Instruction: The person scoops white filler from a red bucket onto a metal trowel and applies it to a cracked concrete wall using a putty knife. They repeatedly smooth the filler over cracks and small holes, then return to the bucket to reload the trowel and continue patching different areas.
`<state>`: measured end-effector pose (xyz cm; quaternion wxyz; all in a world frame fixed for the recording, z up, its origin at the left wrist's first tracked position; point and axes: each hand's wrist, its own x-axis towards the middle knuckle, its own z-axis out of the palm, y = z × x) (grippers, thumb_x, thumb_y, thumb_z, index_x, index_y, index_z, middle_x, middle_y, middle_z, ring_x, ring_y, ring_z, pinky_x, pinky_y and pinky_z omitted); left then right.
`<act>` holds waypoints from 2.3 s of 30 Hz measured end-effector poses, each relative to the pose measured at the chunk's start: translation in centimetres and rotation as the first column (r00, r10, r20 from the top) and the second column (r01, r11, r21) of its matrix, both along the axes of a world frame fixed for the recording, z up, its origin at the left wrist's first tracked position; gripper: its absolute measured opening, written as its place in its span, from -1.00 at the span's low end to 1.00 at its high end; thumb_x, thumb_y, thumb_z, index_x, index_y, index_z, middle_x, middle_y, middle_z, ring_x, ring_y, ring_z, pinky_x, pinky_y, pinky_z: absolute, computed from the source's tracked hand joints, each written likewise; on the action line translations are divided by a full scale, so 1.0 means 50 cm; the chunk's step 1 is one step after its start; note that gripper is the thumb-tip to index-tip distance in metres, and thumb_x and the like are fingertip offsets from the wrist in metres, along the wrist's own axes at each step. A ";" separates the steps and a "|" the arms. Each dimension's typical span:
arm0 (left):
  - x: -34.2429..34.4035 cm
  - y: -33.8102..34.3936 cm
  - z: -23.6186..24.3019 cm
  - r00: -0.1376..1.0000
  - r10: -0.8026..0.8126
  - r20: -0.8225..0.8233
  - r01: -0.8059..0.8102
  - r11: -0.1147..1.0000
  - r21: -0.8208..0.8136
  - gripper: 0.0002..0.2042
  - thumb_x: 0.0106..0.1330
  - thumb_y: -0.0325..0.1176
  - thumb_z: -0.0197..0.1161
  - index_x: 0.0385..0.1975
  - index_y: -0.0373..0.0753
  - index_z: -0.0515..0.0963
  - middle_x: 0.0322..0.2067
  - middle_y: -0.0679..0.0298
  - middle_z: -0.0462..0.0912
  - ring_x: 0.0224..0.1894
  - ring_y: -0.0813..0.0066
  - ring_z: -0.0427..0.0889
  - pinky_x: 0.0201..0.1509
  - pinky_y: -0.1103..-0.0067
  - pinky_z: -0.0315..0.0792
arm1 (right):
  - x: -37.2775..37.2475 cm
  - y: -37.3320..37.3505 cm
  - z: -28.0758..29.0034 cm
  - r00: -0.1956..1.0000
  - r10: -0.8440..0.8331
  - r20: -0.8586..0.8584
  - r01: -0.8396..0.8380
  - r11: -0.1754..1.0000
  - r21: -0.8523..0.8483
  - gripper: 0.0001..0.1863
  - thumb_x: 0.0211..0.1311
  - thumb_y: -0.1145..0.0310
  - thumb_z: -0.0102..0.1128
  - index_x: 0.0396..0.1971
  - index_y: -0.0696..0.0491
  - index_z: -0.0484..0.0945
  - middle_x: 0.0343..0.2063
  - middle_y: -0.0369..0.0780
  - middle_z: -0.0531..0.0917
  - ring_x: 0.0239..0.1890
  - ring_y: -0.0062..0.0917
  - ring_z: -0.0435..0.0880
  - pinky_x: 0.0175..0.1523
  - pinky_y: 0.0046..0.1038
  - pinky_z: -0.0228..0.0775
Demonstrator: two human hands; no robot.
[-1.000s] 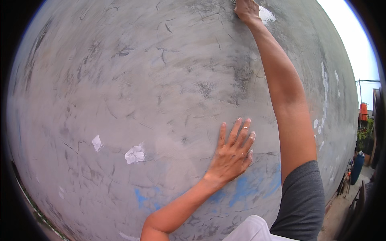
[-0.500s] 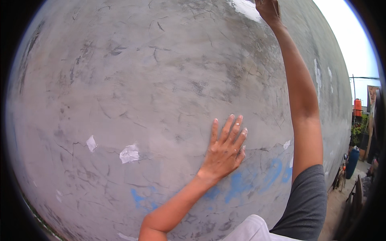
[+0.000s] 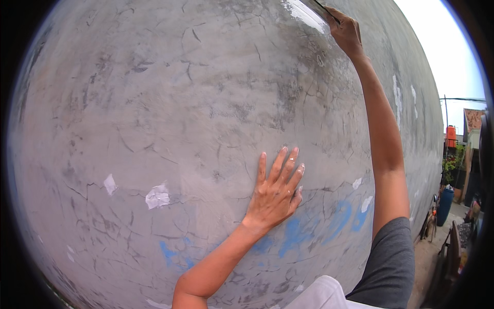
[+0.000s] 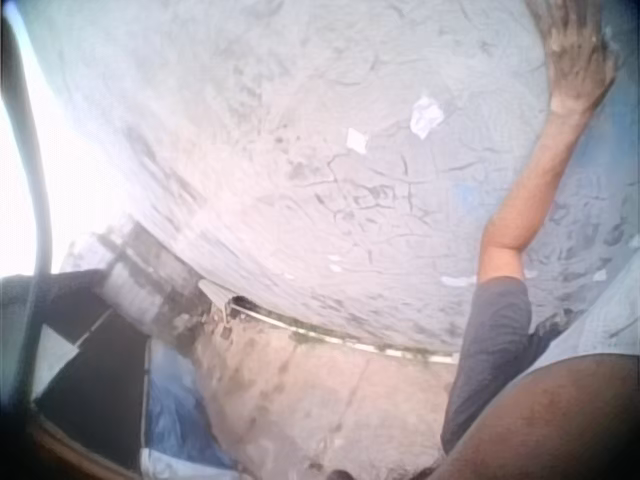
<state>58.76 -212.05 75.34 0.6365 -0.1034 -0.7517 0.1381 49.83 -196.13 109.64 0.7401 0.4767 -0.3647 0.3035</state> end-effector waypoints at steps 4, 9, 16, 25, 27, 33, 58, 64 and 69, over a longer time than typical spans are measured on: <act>-0.005 0.007 0.003 1.000 -0.013 -0.014 0.013 1.000 -0.005 -0.60 0.17 -0.16 0.12 0.02 -0.09 0.49 0.31 0.25 0.17 0.39 0.28 0.02 0.44 0.06 -0.24 | -0.038 -0.015 0.095 0.991 0.004 -0.134 -0.004 1.000 -0.004 -0.76 0.21 0.47 0.05 -0.15 0.13 0.60 -0.21 -0.01 0.63 -0.10 -0.24 0.64 -0.07 -0.37 0.48; -0.011 0.011 0.006 1.000 -0.014 -0.014 0.014 1.000 -0.012 -0.59 0.17 -0.16 0.12 0.03 -0.08 0.49 0.30 0.25 0.17 0.39 0.28 0.02 0.44 0.05 -0.24 | -0.075 -0.047 0.067 0.943 -0.290 -0.163 0.287 0.957 -0.042 -0.72 0.23 0.37 0.16 -0.06 0.02 0.59 -0.18 -0.09 0.64 -0.14 -0.21 0.64 -0.04 -0.45 0.46; 0.002 -0.004 -0.003 1.000 0.012 0.011 -0.012 1.000 -0.003 -0.59 0.18 -0.15 0.11 0.03 -0.07 0.48 0.31 0.25 0.16 0.40 0.28 0.00 0.44 0.05 -0.26 | -0.023 -0.003 -0.024 0.992 -0.114 -0.045 0.117 0.991 0.068 -0.71 0.25 0.36 0.14 -0.03 -0.01 0.58 -0.20 -0.09 0.66 -0.16 -0.35 0.69 -0.09 -0.46 0.48; -0.006 0.008 0.003 1.000 -0.012 -0.001 0.012 1.000 -0.008 -0.60 0.18 -0.15 0.11 0.03 -0.08 0.49 0.31 0.25 0.15 0.40 0.29 -0.01 0.44 0.05 -0.27 | -0.117 -0.001 0.006 0.974 -0.226 0.025 0.225 0.974 0.024 -0.70 0.23 0.41 0.11 -0.03 -0.01 0.57 -0.17 -0.09 0.63 -0.08 -0.26 0.63 -0.04 -0.45 0.46; -0.001 0.005 0.000 1.000 -0.017 0.007 0.017 1.000 0.000 -0.60 0.19 -0.15 0.11 0.03 -0.08 0.49 0.31 0.25 0.15 0.40 0.28 -0.01 0.44 0.05 -0.27 | -0.124 -0.016 -0.051 0.974 -0.219 -0.065 0.221 0.975 0.027 -0.69 0.22 0.42 0.12 -0.02 -0.01 0.57 -0.16 -0.11 0.64 -0.09 -0.28 0.64 -0.03 -0.46 0.46; -0.004 -0.001 -0.001 1.000 -0.012 0.008 0.012 1.000 0.000 -0.60 0.19 -0.15 0.11 0.02 -0.09 0.49 0.31 0.25 0.16 0.40 0.28 0.00 0.44 0.05 -0.27 | -0.090 0.079 -0.067 0.997 -0.072 0.028 0.071 0.997 0.028 -0.71 0.26 0.40 0.11 -0.02 0.02 0.57 -0.18 -0.09 0.66 -0.13 -0.38 0.68 -0.05 -0.50 0.45; -0.004 0.000 0.000 1.000 -0.019 -0.011 0.019 1.000 -0.008 -0.61 0.21 -0.14 0.07 0.02 -0.08 0.48 0.31 0.23 0.16 0.39 0.27 0.02 0.44 0.05 -0.24 | -0.006 -0.043 0.060 0.983 -0.153 -0.102 0.140 0.982 -0.129 -0.71 0.19 0.45 0.06 -0.09 0.01 0.59 -0.31 -0.02 0.64 -0.28 -0.16 0.66 -0.14 -0.30 0.51; -0.006 0.005 0.000 0.999 -0.052 -0.016 0.051 0.999 -0.016 -0.61 0.20 -0.14 0.07 0.03 -0.09 0.47 0.31 0.21 0.16 0.39 0.27 0.02 0.43 0.05 -0.24 | 0.020 -0.095 0.096 0.958 -0.286 0.014 0.284 0.943 -0.171 -0.77 0.06 0.45 0.02 -0.33 0.16 0.61 -0.43 0.05 0.62 -0.32 -0.10 0.64 -0.22 -0.19 0.49; -0.003 -0.005 0.002 0.999 -0.038 -0.007 0.038 0.999 -0.010 -0.60 0.19 -0.15 0.08 0.02 -0.10 0.48 0.31 0.21 0.16 0.39 0.27 0.02 0.43 0.05 -0.23 | 0.034 -0.167 -0.057 0.950 -0.297 -0.094 0.295 0.955 -0.032 -0.69 0.14 0.51 0.01 -0.13 -0.01 0.60 -0.39 -0.03 0.64 -0.37 -0.14 0.65 -0.22 -0.27 0.52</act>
